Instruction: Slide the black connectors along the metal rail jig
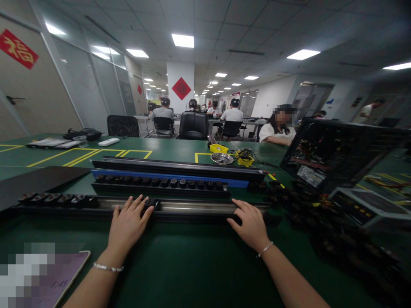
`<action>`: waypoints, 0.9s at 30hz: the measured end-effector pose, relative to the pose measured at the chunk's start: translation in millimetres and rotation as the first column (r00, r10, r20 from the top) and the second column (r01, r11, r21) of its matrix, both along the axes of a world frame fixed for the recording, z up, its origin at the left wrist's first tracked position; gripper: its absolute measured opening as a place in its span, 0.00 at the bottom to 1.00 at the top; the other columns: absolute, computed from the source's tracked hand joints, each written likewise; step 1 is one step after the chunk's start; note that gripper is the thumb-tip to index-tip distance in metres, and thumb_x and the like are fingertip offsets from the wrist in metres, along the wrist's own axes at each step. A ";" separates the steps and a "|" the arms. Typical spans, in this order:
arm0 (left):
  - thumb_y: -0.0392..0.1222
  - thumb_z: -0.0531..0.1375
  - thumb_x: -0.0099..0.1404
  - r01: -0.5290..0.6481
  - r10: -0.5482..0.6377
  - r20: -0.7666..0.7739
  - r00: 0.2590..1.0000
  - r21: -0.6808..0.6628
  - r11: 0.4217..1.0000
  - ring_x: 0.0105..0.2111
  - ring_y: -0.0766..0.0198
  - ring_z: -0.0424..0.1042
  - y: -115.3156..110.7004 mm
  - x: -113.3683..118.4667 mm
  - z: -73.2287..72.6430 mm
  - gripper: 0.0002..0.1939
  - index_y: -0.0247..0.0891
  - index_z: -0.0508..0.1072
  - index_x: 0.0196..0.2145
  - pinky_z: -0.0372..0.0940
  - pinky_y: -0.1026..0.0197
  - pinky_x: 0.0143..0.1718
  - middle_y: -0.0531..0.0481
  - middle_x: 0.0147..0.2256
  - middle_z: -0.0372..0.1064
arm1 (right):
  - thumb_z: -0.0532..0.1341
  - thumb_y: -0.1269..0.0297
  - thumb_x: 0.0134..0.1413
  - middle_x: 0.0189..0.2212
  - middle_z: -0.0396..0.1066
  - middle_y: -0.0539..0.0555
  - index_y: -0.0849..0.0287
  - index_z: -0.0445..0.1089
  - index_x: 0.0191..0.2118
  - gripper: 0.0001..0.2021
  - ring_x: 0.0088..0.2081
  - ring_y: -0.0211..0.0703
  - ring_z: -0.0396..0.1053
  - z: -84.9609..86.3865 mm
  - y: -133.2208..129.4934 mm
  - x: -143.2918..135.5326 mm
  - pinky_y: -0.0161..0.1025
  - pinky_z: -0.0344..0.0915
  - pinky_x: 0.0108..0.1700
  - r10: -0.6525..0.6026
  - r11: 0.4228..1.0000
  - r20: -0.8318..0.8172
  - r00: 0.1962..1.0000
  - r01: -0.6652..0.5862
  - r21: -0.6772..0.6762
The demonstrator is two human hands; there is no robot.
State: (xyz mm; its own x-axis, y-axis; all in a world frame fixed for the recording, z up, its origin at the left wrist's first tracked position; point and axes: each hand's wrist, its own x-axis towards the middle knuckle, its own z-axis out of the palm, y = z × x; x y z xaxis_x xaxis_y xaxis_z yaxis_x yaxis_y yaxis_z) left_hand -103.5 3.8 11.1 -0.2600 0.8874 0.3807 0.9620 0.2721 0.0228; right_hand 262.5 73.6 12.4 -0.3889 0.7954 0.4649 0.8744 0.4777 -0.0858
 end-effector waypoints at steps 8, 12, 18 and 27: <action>0.54 0.42 0.65 0.025 -0.025 -0.022 0.999 0.002 1.000 0.62 0.49 0.50 -0.2 1.6 0.0 0.27 0.41 0.62 0.57 0.48 0.37 0.57 0.49 0.60 0.57 | 0.57 0.53 0.53 0.55 0.64 0.53 0.55 0.69 0.29 0.11 0.54 0.52 0.60 0.0 0.2 0.0 0.52 0.55 0.51 0.002 1.000 -0.003 1.000 -0.002 -0.020; 0.55 0.43 0.65 0.034 -0.034 -0.016 0.999 0.002 0.999 0.62 0.49 0.50 0.1 2.9 0.0 0.28 0.41 0.63 0.56 0.48 0.38 0.57 0.49 0.59 0.57 | 0.57 0.53 0.53 0.55 0.64 0.52 0.55 0.68 0.29 0.11 0.54 0.52 0.60 0.5 -0.3 0.0 0.52 0.55 0.51 -0.002 1.000 -0.002 1.000 0.001 -0.029; 0.55 0.43 0.65 0.063 -0.063 -0.022 0.998 0.010 0.998 0.62 0.49 0.50 -0.6 3.8 -1.1 0.28 0.41 0.63 0.56 0.48 0.38 0.58 0.49 0.59 0.58 | 0.56 0.53 0.53 0.55 0.64 0.53 0.55 0.68 0.29 0.12 0.54 0.52 0.60 0.7 0.0 0.4 0.52 0.55 0.51 -0.002 0.999 -0.002 1.000 0.002 -0.036; 0.56 0.43 0.65 0.070 -0.070 0.001 0.998 -0.006 0.998 0.62 0.50 0.50 1.5 8.2 -0.6 0.28 0.42 0.63 0.56 0.48 0.39 0.58 0.50 0.59 0.58 | 0.57 0.53 0.53 0.55 0.64 0.51 0.54 0.69 0.30 0.11 0.55 0.51 0.60 -0.9 0.5 0.9 0.52 0.55 0.52 0.000 1.000 -0.008 1.000 0.000 -0.031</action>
